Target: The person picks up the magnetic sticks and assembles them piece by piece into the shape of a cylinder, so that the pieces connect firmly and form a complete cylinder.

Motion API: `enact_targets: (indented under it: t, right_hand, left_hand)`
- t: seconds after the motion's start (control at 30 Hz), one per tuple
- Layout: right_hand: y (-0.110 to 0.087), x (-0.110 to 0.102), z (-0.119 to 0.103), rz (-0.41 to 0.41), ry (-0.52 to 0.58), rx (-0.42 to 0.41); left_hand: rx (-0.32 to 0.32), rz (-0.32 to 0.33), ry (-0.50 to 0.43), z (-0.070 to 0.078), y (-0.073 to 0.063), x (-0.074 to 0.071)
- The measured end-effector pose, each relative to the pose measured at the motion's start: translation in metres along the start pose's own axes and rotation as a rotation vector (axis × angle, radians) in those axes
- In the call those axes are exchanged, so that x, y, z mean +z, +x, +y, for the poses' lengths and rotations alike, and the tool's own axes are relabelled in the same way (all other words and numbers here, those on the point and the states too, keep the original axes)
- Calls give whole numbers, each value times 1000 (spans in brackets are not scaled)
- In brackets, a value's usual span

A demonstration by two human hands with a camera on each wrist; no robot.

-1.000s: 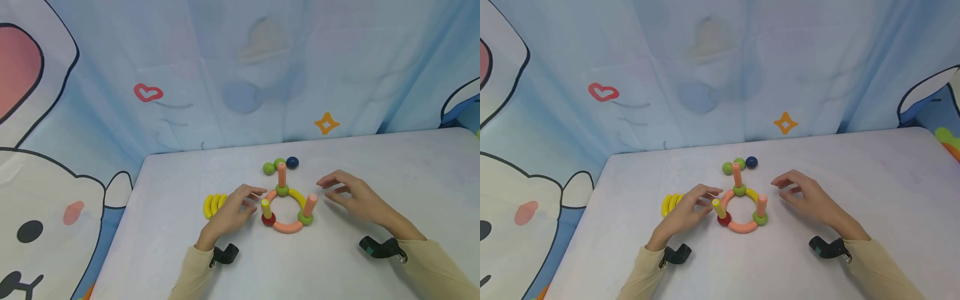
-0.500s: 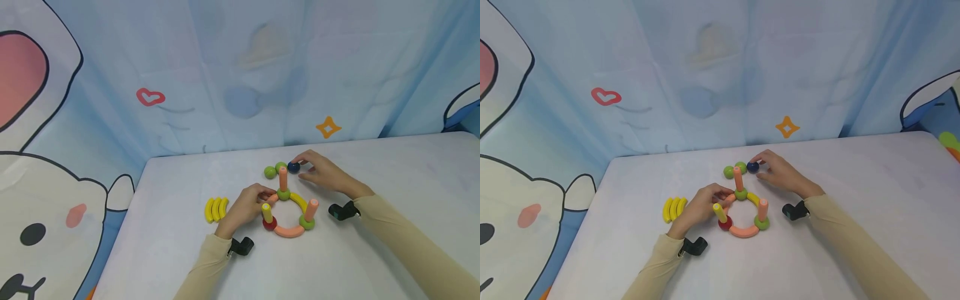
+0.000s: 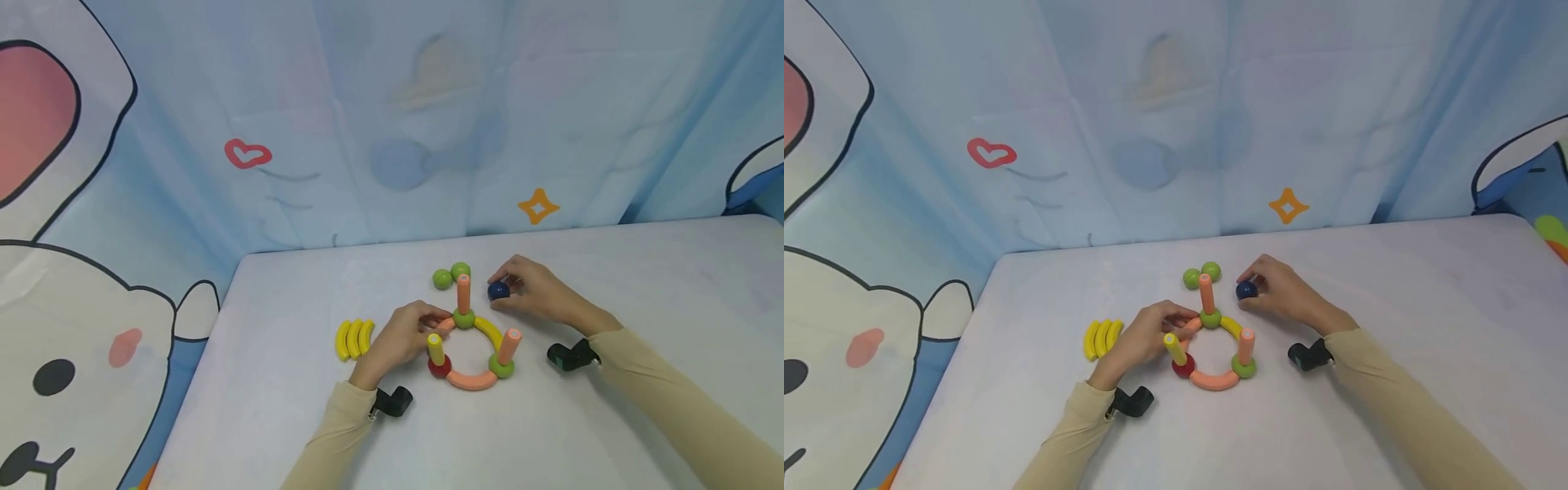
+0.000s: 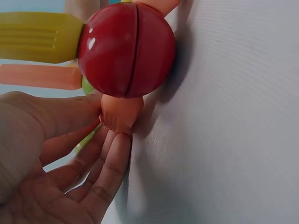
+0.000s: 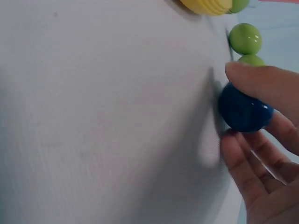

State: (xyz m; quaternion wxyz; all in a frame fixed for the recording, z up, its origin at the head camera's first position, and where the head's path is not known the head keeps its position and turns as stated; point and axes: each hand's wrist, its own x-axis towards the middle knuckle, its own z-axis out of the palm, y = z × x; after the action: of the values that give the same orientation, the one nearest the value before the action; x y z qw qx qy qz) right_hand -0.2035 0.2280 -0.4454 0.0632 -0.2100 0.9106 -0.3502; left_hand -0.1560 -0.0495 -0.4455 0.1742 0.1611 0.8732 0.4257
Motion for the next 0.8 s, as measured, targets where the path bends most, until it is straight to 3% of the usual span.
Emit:
enact_targets:
  t: [0.2,0.57,0.8]
  right_hand:
    - [-4,-7,2,-28,-24,17]
    - [-10,-9,7,49,-39,13]
    - [-8,-25,-22,67,36,-116]
  left_hand:
    - [-21,-14,2,0,1,-3]
    - [-37,-23,-29,1,1,0]
    - [-43,-17,-22,0,1,-1]
